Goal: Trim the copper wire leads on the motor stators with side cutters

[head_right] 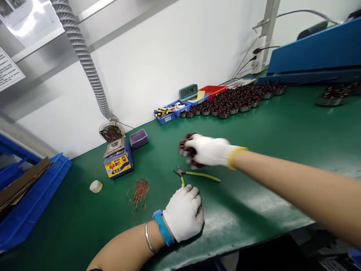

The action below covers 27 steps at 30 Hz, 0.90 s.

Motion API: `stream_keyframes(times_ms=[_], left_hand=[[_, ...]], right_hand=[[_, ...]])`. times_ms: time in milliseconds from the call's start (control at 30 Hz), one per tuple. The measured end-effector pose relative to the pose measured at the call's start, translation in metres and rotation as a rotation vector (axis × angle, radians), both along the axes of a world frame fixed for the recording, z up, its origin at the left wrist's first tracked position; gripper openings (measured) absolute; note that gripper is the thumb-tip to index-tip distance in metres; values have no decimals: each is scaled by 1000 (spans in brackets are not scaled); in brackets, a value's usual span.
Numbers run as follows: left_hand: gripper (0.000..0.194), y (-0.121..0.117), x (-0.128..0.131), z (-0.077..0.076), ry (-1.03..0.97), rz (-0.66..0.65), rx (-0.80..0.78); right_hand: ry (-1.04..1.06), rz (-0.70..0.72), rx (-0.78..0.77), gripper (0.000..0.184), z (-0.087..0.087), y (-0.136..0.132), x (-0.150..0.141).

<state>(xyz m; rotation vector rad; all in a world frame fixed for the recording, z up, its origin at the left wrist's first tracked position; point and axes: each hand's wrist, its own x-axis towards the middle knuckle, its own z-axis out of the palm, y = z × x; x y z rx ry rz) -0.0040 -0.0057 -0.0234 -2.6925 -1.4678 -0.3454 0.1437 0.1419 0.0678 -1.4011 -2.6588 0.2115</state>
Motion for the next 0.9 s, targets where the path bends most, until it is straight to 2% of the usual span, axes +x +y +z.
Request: stream_keyframes(times_ms=[133,200,267,333,367,433,500,567,633,700,733,800,833,900], left_hand=[[36,0,-1,-3,-15,-14,14],[36,0,0,-3,-32,-9,7],[36,0,0,-2,-50,-7,-6],[35,1,-1,1,-63,-6,-20],[34,2,-1,2,-69,-6,-27],[32,3,0,6,-83,-9,-41],[29,2,2,8,-103,-6,-46],[27,-1,5,9,-120,6,-26],[31,-2,4,5,-131,11,35],[34,4,-3,-6,-108,-6,97],[35,10,-8,-13,-92,-38,127],[37,25,-16,-30,-88,-129,177],[38,33,-19,-38,-93,-178,175],[32,43,-22,-46,-115,-153,143]], right_hand=[[-119,115,-119,42,19,12,-108],[-164,149,-169,39,25,15,-142],[-171,182,-179,43,33,14,-152],[-134,193,-133,50,41,9,-136],[-97,179,-87,53,44,7,-118],[-26,88,4,54,43,4,-61],[106,-14,130,57,29,0,21],[122,-159,92,65,6,-17,119],[26,-525,-24,75,-19,-56,219],[-120,-886,-159,79,-38,-116,300],[-166,-983,-201,76,-46,-149,329],[-232,-1108,-288,67,-60,-210,364],[-245,-1137,-322,58,-67,-234,372],[-246,-1158,-321,38,-81,-264,377]])
